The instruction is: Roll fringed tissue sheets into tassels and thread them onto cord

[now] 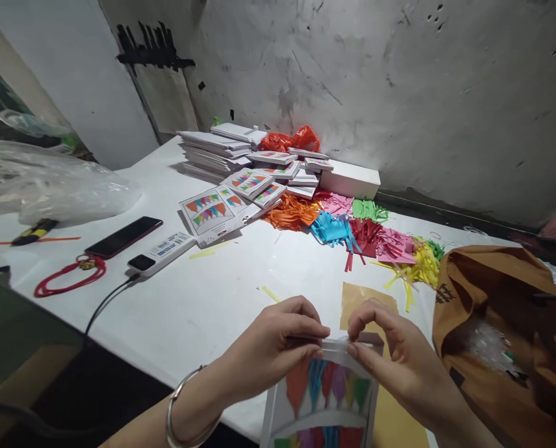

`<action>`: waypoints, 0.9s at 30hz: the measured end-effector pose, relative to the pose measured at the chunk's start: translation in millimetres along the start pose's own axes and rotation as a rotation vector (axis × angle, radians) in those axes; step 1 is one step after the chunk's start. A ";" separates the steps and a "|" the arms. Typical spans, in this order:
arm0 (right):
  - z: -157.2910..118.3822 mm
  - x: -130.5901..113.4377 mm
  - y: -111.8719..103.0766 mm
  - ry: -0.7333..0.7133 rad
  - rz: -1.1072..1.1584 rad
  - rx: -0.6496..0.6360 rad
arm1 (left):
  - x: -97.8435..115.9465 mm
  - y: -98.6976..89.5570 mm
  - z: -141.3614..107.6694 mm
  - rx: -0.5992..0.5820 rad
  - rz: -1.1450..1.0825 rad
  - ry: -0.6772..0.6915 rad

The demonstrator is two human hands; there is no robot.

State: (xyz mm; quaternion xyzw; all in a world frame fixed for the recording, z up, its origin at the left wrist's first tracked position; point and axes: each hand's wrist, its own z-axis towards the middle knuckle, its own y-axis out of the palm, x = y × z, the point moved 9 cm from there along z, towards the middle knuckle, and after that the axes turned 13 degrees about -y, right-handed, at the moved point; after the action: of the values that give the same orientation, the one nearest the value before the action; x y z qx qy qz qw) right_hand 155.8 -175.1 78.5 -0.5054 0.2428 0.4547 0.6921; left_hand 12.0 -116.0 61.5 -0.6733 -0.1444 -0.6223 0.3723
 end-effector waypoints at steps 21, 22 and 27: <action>-21.7 -1.2 4.7 -0.103 -0.287 0.106 | -16.5 13.3 -2.2 -0.031 -0.236 -0.109; -24.1 -1.0 0.8 -0.127 -0.290 0.156 | -18.6 13.4 -2.3 -0.031 -0.259 -0.124; -41.4 -8.8 -14.5 -0.282 -0.288 0.314 | -22.8 19.4 -3.4 -0.089 -0.348 -0.153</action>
State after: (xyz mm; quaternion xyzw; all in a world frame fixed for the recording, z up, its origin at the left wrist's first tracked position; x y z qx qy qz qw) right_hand 169.5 -217.7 77.1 -0.3528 0.1369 0.3742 0.8466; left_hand 18.1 -125.3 33.6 -0.6992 -0.2588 -0.6301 0.2169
